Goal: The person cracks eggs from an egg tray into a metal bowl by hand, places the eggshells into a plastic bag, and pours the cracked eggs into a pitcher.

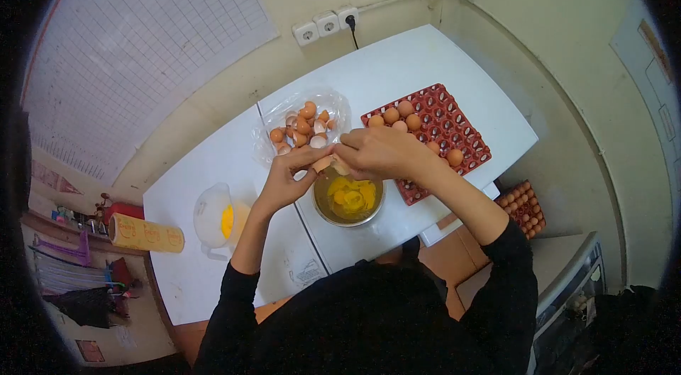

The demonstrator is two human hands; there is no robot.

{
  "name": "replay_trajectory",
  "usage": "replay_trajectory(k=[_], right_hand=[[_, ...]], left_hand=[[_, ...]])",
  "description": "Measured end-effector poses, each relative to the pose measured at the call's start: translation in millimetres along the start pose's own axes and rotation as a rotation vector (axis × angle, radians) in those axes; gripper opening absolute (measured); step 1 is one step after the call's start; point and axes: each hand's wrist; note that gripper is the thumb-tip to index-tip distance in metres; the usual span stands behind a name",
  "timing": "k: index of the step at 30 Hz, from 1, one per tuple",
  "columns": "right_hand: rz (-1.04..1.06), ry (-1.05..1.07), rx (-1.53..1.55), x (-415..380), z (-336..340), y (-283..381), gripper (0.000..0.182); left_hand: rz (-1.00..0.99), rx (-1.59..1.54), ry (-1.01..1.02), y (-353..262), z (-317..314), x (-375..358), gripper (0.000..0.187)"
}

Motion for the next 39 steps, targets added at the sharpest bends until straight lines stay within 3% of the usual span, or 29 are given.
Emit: replay_trajectory(k=[2, 4, 14, 16, 23, 26, 28, 31, 32, 35, 36, 38, 39], right_hand=[[0.039, 0.011, -0.13, 7, 7, 6, 0.021], [0.209, 0.05, -0.362, 10, 7, 10, 0.013], [0.261, 0.101, -0.299, 7, -13, 12, 0.012], [0.191, 0.189, -0.227, 5, -19, 10, 0.014], [-0.038, 0.179, 0.03, -3, -14, 4, 0.022], [-0.149, 0.216, 0.254, -18, -44, -17, 0.031], [-0.343, 0.287, 0.524, -18, -57, -23, 0.033], [-0.424, 0.288, 0.492, -2, -62, -34, 0.034], [-0.451, 0.286, 0.481, 7, -63, -37, 0.034], [-0.409, -0.072, 0.558, 46, -89, -67, 0.042], [-0.406, -0.078, 0.554, 61, -85, -68, 0.042], [-0.674, 0.027, 0.763, 86, -74, -68, 0.047], [-0.61, -0.092, 0.632, 88, -100, -81, 0.051]], left_hand=[[-0.02, -0.006, -0.051, 1, -4, -4, 0.05], [-0.038, -0.014, -0.106, 7, -10, -8, 0.05], [0.093, -0.146, -0.205, 30, -25, -23, 0.046], [0.095, -0.143, -0.188, 36, -28, -24, 0.048], [0.192, -0.353, -0.14, 42, -31, -23, 0.046], [0.305, -0.498, -0.063, 56, -35, -23, 0.047], [0.38, -0.552, -0.034, 62, -33, -21, 0.049], [0.362, -0.591, -0.059, 64, -20, -13, 0.048], [0.328, -0.509, -0.115, 64, -8, -8, 0.048], [0.274, -0.384, -0.238, 58, 30, 14, 0.046], [0.261, -0.348, -0.308, 56, 42, 21, 0.045], [0.255, -0.289, -0.381, 67, 61, 37, 0.045], [0.253, -0.235, -0.455, 79, 67, 40, 0.046]])
Point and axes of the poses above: each hand's wrist, its own x-axis towards the middle knuckle, its own z-axis out of the back of the hand, y = z × x, and after that the axes turned 8 degrees about -x, right-handed
